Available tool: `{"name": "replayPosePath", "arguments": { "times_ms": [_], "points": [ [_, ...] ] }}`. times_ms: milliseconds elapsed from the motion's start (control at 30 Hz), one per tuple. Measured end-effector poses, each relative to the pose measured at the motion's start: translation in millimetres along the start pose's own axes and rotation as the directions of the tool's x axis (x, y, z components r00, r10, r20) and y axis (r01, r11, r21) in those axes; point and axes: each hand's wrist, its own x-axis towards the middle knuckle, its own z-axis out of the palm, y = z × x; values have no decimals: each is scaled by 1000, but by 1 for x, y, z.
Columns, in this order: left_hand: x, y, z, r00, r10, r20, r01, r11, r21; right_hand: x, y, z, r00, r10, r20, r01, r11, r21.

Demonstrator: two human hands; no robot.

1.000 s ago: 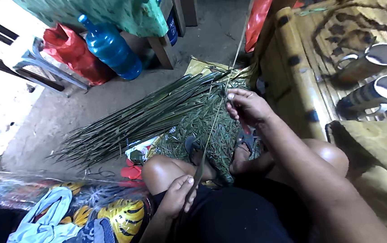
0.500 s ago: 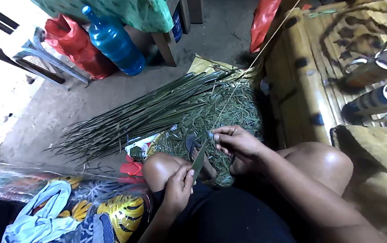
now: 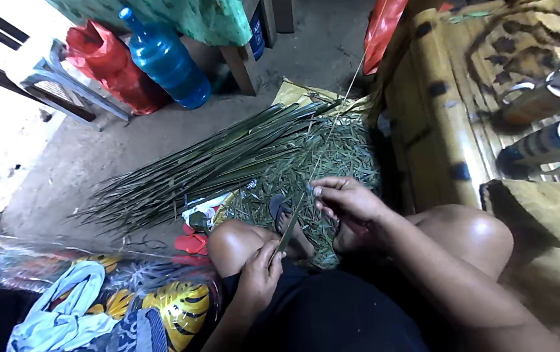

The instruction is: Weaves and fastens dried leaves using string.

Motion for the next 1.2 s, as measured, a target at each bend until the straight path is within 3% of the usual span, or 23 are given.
{"name": "replayPosePath", "arguments": {
  "times_ms": [300, 433, 567, 667, 800, 867, 967, 1067, 1200],
  "points": [
    [-7, -5, -5, 992, 101, -76, -89, 985, 145, 27, -38, -50, 917, -57, -395, 117, 985, 129],
    [-3, -8, -1, 979, 156, -135, -128, 973, 194, 3, -6, -13, 991, 12, -135, -8, 1000, 30],
    [1, -9, 0, 972, 188, -138, -146, 953, 264, -13, 18, 11, 996, 56, 68, -62, 994, 95],
    [1, -9, -1, 959, 242, -147, -188, 932, 309, -10, 6, 1, 999, 27, 20, -28, 998, 49],
    [-4, -7, -4, 959, 250, -132, -195, 923, 332, 7, -19, -34, 979, -49, -197, 51, 999, 1],
    [-7, -7, -5, 973, 205, -101, -178, 957, 229, 19, -29, -55, 937, -63, -344, 93, 993, 73],
    [-5, -3, -5, 999, -40, -34, 31, 970, -241, 29, -31, -71, 831, -45, -554, 194, 958, 212],
    [18, -2, -3, 973, -198, 117, 226, 726, -649, 20, -16, -49, 847, -32, -530, 178, 958, 226],
    [56, -10, 21, 948, -83, 307, 315, 367, -875, 26, 15, -3, 887, 0, -462, 205, 896, 393]
  ]
}}
